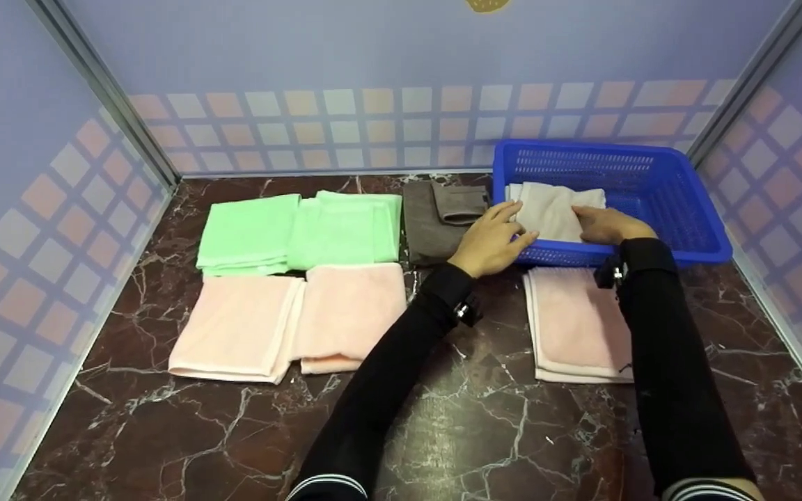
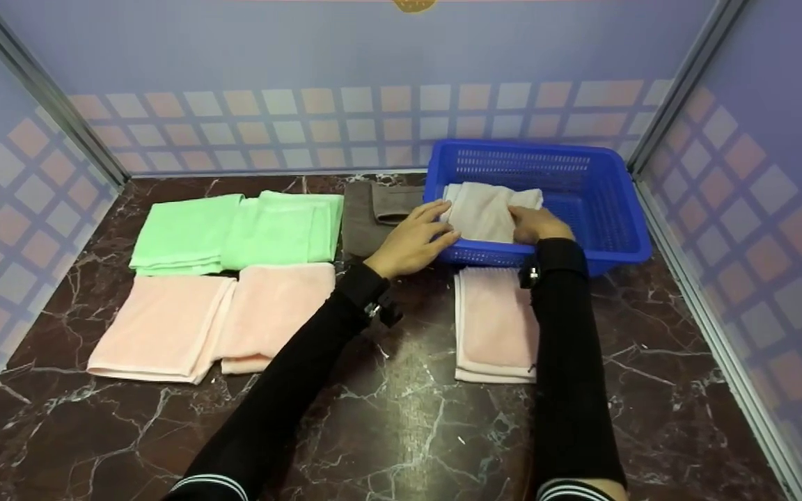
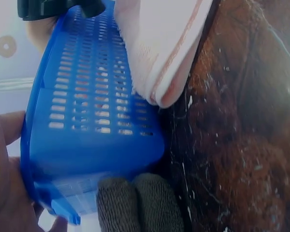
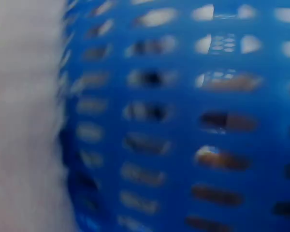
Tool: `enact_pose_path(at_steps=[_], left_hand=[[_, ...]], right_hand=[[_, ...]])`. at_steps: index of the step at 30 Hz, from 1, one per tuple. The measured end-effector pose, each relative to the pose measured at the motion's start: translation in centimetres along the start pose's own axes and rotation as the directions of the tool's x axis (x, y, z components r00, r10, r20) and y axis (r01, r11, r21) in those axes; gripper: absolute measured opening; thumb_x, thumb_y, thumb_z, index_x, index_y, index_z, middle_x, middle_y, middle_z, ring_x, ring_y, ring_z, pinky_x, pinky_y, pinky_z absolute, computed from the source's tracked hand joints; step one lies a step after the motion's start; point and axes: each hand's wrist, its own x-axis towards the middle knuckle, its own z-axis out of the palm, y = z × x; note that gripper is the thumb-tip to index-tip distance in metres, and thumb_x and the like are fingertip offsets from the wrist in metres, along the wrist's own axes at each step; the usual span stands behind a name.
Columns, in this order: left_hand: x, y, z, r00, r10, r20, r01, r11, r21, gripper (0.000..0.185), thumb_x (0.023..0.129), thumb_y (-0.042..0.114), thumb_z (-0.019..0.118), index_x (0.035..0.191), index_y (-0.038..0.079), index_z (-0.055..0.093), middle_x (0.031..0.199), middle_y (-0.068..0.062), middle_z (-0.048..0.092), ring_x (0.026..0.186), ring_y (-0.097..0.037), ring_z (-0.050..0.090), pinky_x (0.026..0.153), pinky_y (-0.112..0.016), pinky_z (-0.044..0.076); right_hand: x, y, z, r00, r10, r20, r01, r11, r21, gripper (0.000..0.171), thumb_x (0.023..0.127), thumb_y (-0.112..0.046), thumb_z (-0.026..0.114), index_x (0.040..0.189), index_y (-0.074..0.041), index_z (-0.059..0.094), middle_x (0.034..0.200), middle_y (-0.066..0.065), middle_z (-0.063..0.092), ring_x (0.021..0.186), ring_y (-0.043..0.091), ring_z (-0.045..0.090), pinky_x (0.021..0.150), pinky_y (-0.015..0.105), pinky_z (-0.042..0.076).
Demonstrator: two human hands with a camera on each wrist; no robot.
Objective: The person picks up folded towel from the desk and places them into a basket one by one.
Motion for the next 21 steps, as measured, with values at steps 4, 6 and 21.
enact_pose_path(at_steps=[4, 6, 21], left_hand=[[-0.1, -0.3, -0.3, 1.0, 0.012, 0.002, -0.011, 0.998, -0.063, 0.047, 0.111, 0.044, 0.041, 0.124, 0.014, 0.074, 0.162, -0.002, 0.046, 0.158, -0.017, 0.025, 0.13, -0.029, 0.019], [-0.2, -0.4, -0.4, 1.0, 0.019, 0.0, -0.019, 0.996, -0.085, 0.046, 0.111, 0.043, 0.042, 0.125, 0.014, 0.074, 0.161, -0.003, 0.048, 0.159, -0.018, 0.025, 0.129, -0.029, 0.02], [-4.1, -2.6, -2.4, 0.991, 0.127, 0.04, -0.116, 0.971, -0.207, 0.048, 0.106, 0.036, 0.057, 0.151, 0.018, 0.055, 0.168, -0.002, 0.035, 0.158, -0.021, 0.026, 0.128, -0.04, 0.027]], right_hand=[[0.0, -0.3, -0.1, 0.992, 0.103, 0.076, -0.102, 0.995, -0.018, 0.079, 0.094, -0.016, 0.046, 0.165, -0.012, 0.013, 0.163, 0.04, 0.011, 0.15, 0.062, 0.008, 0.119, 0.075, 0.018], [0.0, -0.4, -0.1, 0.991, 0.112, 0.078, -0.111, 0.994, -0.018, 0.079, 0.094, -0.016, 0.045, 0.165, -0.013, 0.012, 0.163, 0.04, 0.012, 0.15, 0.062, 0.01, 0.119, 0.074, 0.02], [-1.6, -1.3, 1.0, 0.807, 0.027, -0.59, -0.093, 0.992, -0.081, 0.045, 0.102, -0.03, 0.055, 0.14, -0.008, 0.064, 0.131, 0.031, 0.064, 0.106, 0.056, 0.062, 0.084, 0.07, 0.048]])
